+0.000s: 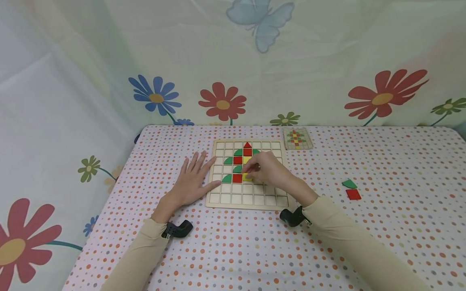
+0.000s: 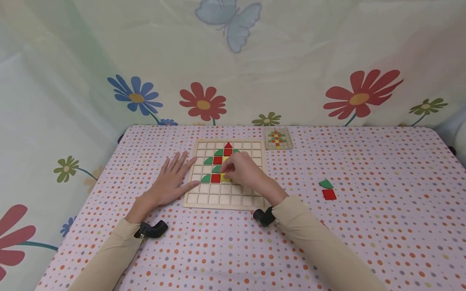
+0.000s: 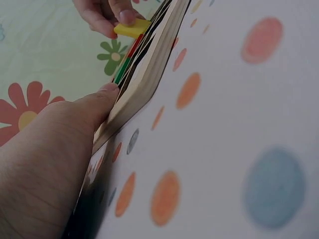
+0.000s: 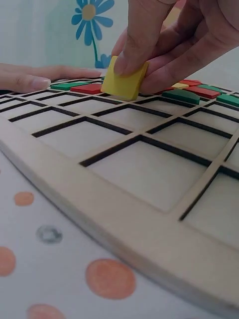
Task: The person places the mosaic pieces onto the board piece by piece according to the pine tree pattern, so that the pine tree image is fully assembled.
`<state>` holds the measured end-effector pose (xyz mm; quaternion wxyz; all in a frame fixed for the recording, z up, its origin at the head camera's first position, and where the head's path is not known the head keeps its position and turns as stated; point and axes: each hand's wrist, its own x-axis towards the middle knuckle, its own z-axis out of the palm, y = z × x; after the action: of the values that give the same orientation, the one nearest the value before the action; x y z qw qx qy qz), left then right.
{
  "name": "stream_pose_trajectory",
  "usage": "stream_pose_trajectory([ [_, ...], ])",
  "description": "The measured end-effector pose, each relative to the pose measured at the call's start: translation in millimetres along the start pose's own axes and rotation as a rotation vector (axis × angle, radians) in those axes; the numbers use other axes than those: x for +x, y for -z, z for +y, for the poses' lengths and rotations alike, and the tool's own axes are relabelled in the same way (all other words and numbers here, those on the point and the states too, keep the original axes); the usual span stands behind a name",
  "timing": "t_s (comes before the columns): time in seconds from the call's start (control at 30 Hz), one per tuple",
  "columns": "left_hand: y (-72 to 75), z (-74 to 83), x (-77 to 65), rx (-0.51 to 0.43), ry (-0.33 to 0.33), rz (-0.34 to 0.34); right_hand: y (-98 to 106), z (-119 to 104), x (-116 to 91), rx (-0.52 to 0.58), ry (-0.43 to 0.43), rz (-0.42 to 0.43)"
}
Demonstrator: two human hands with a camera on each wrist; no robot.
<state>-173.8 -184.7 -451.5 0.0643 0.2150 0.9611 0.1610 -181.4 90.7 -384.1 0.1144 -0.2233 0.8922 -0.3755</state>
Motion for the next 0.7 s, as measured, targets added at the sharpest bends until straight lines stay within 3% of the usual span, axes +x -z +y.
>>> stream_pose_trajectory([
  [0.3, -2.2, -2.0, 0.6, 0.009, 0.0, 0.002, -3.1, -5.9, 0.1, -0.082, -0.066, -0.033],
  [0.7, 0.1, 0.7, -0.3, 0.008, -0.005, 0.004, -9.7, -22.6, 2.2, -0.331, -0.02, -0.061],
])
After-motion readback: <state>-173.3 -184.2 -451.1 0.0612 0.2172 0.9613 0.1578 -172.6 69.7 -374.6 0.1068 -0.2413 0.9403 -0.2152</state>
